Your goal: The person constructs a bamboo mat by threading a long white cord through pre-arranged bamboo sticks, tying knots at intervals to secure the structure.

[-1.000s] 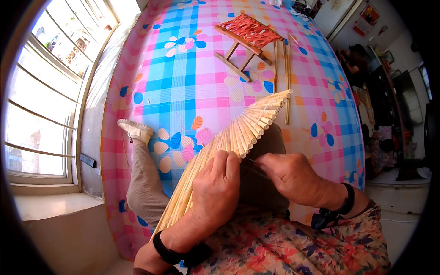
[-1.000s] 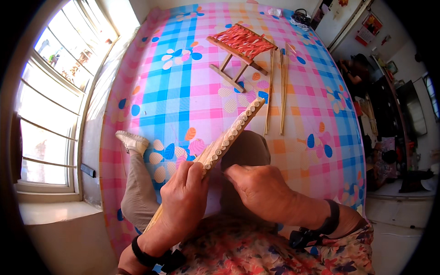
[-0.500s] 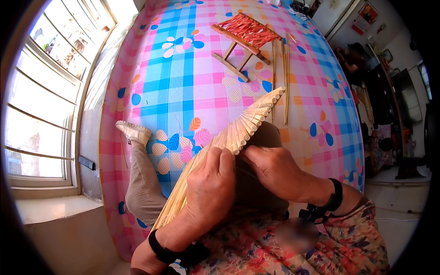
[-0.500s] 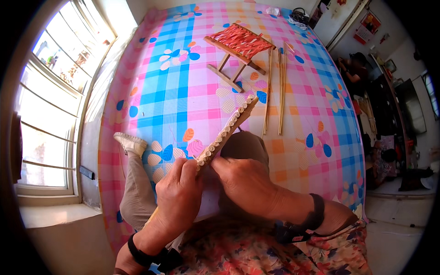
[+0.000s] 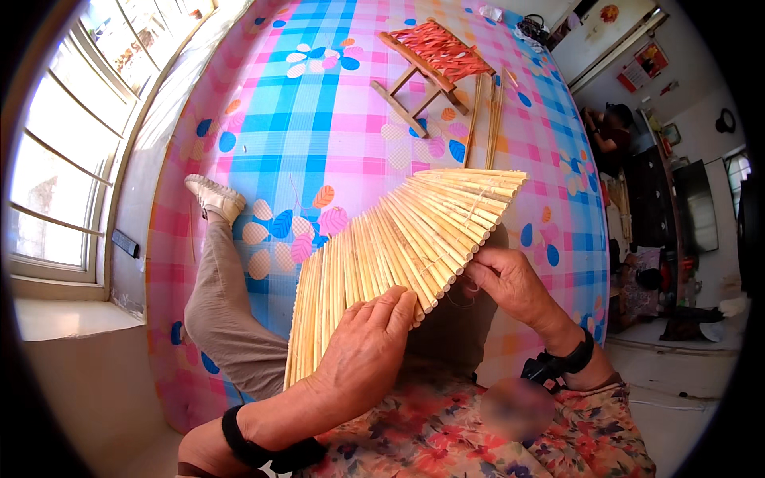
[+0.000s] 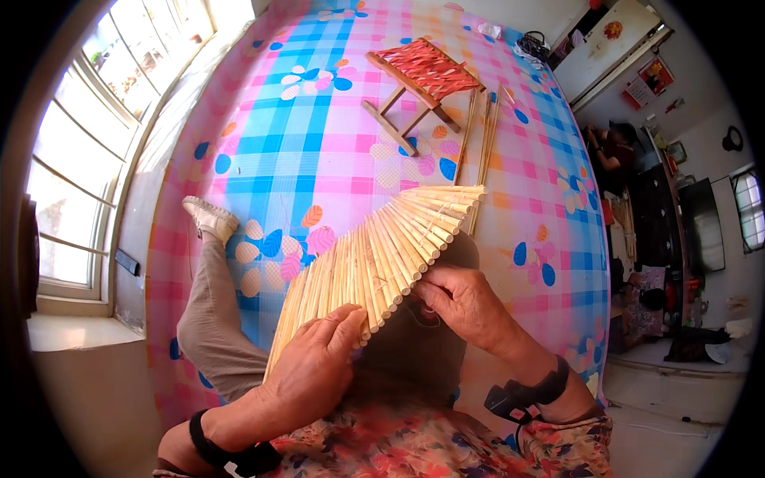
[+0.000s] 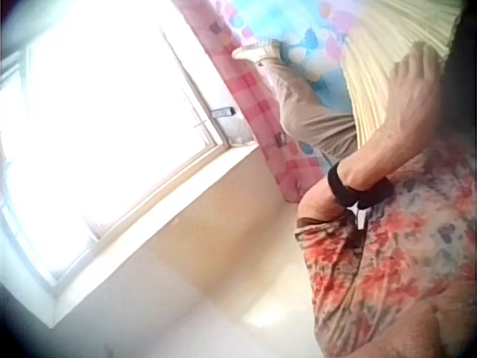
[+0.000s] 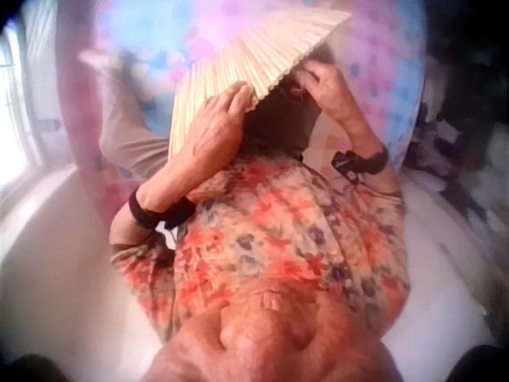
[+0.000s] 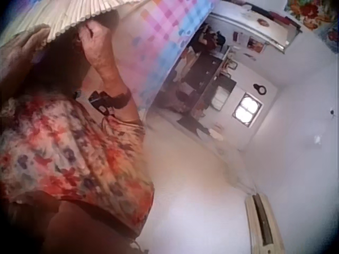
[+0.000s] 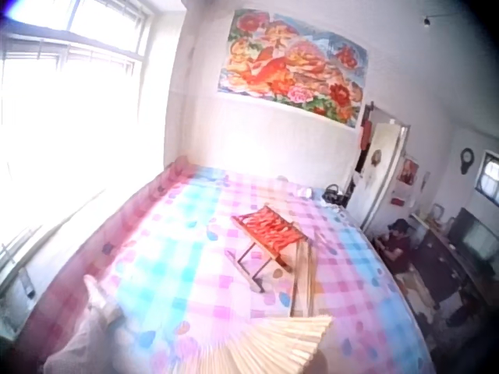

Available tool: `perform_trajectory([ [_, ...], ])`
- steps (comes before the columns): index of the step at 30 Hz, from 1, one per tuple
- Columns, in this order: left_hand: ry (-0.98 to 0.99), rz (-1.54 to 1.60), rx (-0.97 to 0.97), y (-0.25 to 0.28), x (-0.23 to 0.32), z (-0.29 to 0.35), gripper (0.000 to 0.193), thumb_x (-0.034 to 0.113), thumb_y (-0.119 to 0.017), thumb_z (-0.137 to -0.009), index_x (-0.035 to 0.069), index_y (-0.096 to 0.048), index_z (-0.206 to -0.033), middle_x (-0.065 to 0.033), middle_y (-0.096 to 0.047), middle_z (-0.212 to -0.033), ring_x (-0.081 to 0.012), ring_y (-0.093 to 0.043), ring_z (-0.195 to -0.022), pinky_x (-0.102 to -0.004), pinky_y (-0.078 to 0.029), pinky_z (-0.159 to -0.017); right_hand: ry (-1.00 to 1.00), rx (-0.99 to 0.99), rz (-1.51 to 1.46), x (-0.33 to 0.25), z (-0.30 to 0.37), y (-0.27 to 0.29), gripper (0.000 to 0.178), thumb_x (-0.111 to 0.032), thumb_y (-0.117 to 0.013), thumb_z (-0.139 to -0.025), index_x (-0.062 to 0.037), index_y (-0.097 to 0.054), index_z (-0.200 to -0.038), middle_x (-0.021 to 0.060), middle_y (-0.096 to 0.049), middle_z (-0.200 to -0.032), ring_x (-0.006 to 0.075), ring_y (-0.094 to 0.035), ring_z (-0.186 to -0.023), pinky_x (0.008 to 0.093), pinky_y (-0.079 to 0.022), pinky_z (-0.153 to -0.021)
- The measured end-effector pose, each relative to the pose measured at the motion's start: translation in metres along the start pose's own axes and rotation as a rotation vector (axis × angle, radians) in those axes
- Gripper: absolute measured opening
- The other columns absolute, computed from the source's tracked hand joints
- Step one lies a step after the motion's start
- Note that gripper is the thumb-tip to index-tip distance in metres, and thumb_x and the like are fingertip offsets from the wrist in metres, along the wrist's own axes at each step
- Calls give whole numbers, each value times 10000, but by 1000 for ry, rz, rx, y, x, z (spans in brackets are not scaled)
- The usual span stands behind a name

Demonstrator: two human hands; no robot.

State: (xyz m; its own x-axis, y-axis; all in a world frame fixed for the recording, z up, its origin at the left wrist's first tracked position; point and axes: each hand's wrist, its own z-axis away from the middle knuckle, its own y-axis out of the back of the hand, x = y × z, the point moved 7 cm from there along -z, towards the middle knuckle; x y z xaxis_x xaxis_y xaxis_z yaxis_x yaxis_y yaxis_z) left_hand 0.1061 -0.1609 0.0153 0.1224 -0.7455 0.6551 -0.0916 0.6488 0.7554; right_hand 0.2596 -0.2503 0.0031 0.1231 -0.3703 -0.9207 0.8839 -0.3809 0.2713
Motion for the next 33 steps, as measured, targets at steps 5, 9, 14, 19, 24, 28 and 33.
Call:
perform_trajectory([
  [5,-102,30,28,-10,13,3,525,4,-502,-784,-54,-401,-1296,-242,-434,-1320,-380,-462,-1185,-427,-369,-1002,-68,8,15,20,20,7,198,-107,-518,-950,46,-613,-1032,22,-614,-800,63,-565,-730,233,-491,-610],
  [9,-156,29,-27,-17,17,3,503,33,-479,-820,-81,-387,-1301,-261,-411,-1333,-378,-442,-1213,-432,-354,-1023,-140,96,-109,24,27,6,176,-102,-518,-949,23,-620,-1021,31,-640,-835,81,-593,-763,236,-512,-648],
  [14,-151,47,-68,-13,17,1,510,44,-481,-822,-94,-376,-1302,-268,-406,-1335,-389,-427,-1225,-433,-348,-1031,-152,81,-81,28,27,10,173,-111,-528,-944,7,-627,-1022,24,-642,-821,79,-594,-736,220,-500,-618],
  [19,-164,59,-79,-14,17,-2,517,40,-488,-811,-94,-376,-1299,-269,-412,-1328,-396,-431,-1218,-438,-350,-1028,-237,80,10,32,29,16,142,-107,-557,-927,-11,-642,-987,2,-595,-699,53,-547,-622,203,-439,-518],
  [24,-165,34,-49,-14,17,-4,543,30,-538,-768,-78,-394,-1281,-251,-439,-1299,-375,-455,-1194,-440,-357,-1015,-220,68,15,27,31,12,158,-98,-544,-930,-22,-641,-1028,-16,-549,-650,42,-501,-567,197,-405,-492],
  [28,-138,58,-30,-18,17,-11,599,41,-600,-728,-69,-395,-1280,-242,-437,-1298,-366,-454,-1191,-437,-361,-1010,-191,90,15,21,29,9,178,-92,-527,-933,-22,-637,-1054,-23,-533,-635,39,-475,-542,191,-386,-486],
  [33,-72,203,3,-19,14,-21,628,106,-673,-749,-57,-392,-1286,-221,-428,-1300,-374,-437,-1192,-428,-371,-997,-164,114,61,21,28,11,156,-64,-539,-920,-12,-629,-1036,-12,-547,-665,46,-485,-568,205,-404,-517],
])
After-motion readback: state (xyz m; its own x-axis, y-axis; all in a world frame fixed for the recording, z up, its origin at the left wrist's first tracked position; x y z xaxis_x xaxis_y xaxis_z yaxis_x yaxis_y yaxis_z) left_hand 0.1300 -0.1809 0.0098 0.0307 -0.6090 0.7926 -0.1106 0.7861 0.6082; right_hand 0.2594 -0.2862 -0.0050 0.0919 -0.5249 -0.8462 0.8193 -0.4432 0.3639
